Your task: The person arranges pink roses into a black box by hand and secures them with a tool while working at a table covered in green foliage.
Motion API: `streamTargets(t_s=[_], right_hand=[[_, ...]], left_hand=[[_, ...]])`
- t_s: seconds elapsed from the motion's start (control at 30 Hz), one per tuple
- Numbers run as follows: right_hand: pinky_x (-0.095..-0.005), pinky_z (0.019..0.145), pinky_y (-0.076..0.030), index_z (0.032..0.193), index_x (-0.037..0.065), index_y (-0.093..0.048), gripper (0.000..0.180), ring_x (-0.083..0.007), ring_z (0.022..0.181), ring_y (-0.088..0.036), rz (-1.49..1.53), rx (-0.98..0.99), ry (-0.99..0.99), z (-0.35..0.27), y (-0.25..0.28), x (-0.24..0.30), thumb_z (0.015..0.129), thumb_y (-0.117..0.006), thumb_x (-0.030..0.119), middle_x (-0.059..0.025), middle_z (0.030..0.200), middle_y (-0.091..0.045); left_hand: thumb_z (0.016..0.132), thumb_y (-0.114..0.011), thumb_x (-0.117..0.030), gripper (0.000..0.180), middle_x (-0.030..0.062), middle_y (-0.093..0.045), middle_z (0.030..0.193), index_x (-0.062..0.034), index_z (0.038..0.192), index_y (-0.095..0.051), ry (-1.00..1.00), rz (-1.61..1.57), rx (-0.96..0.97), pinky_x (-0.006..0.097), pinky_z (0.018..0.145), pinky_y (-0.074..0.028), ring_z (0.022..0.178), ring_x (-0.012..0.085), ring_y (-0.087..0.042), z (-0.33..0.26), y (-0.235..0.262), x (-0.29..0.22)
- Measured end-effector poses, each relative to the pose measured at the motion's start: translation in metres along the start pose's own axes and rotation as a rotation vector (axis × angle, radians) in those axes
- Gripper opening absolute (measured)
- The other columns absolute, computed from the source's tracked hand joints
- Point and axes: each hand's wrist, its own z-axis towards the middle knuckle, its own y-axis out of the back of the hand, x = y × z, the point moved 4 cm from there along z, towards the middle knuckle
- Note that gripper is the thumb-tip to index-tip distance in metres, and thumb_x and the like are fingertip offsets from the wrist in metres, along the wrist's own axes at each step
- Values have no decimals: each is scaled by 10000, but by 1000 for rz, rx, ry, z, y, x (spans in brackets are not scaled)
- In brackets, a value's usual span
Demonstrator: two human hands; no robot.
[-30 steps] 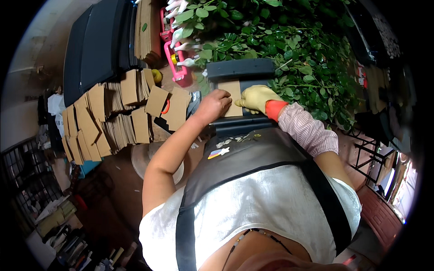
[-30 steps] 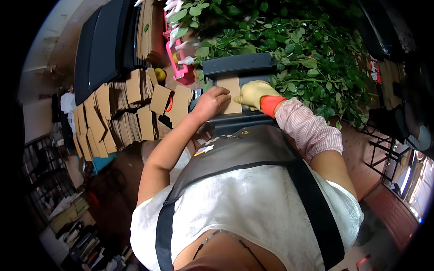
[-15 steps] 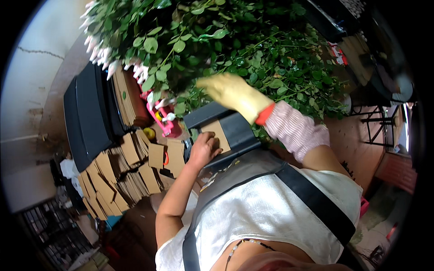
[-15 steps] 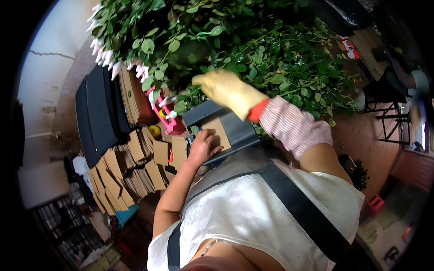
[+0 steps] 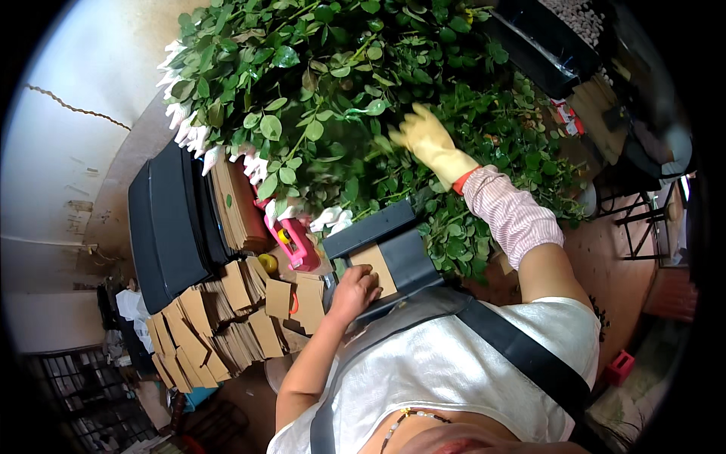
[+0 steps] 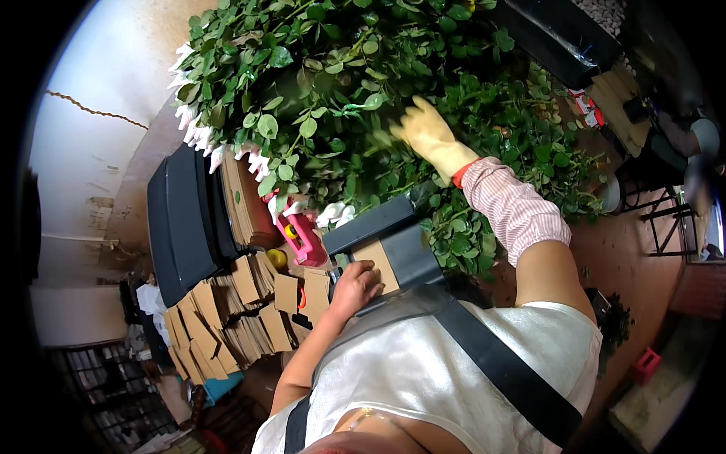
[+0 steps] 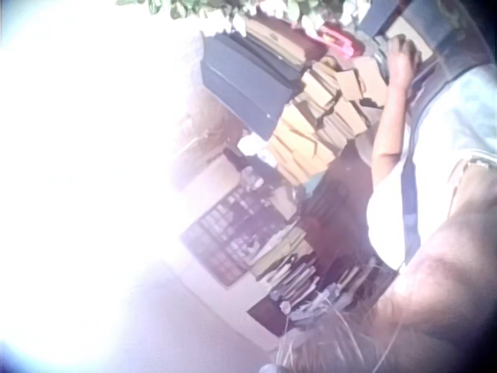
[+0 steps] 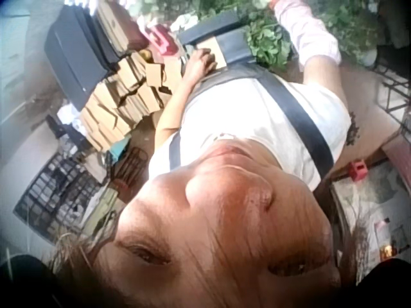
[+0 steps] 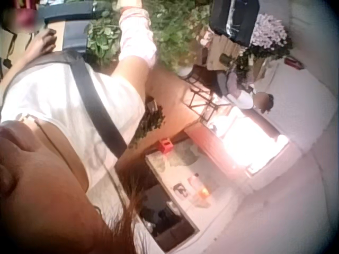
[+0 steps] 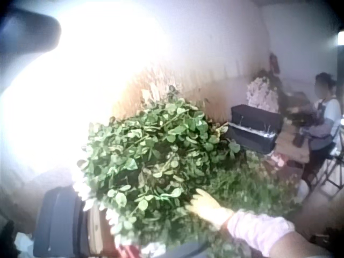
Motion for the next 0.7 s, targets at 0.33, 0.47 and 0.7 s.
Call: streamTargets(t_s=[0.33, 0.47, 0.7], right_hand=[[-427, 774, -567, 1123, 111, -692, 254, -317, 866, -705, 481, -336, -74, 68, 123, -8, 884, -630, 169, -133, 923, -710], [-387, 1161, -346, 1089, 202, -736, 252, -231, 1298, -549, 3, -515, 80, 133, 120, 13, 892, -588, 150, -52, 1470, -552], [-407, 1009, -513, 1050, 82, -736, 396, -317, 1107, -674, 642, -729, 498, 94, 154, -18, 681, -670, -48, -172, 1312, -658]], left_hand=[[778, -778, -132, 239, 140, -619, 1146, -39, 984, -700, -78, -26, -45, 457, 998, -492, 1200, 403, -552, 5, 4, -5], [795, -775, -144, 253, 146, -619, 1161, -36, 1013, -706, -69, -36, -25, 457, 1018, -485, 1232, 408, -540, 5, 0, -2], [812, -769, -156, 254, 144, -613, 1184, -53, 1037, -713, -41, -48, -56, 536, 1112, -406, 1265, 402, -529, -1, -6, 5]])
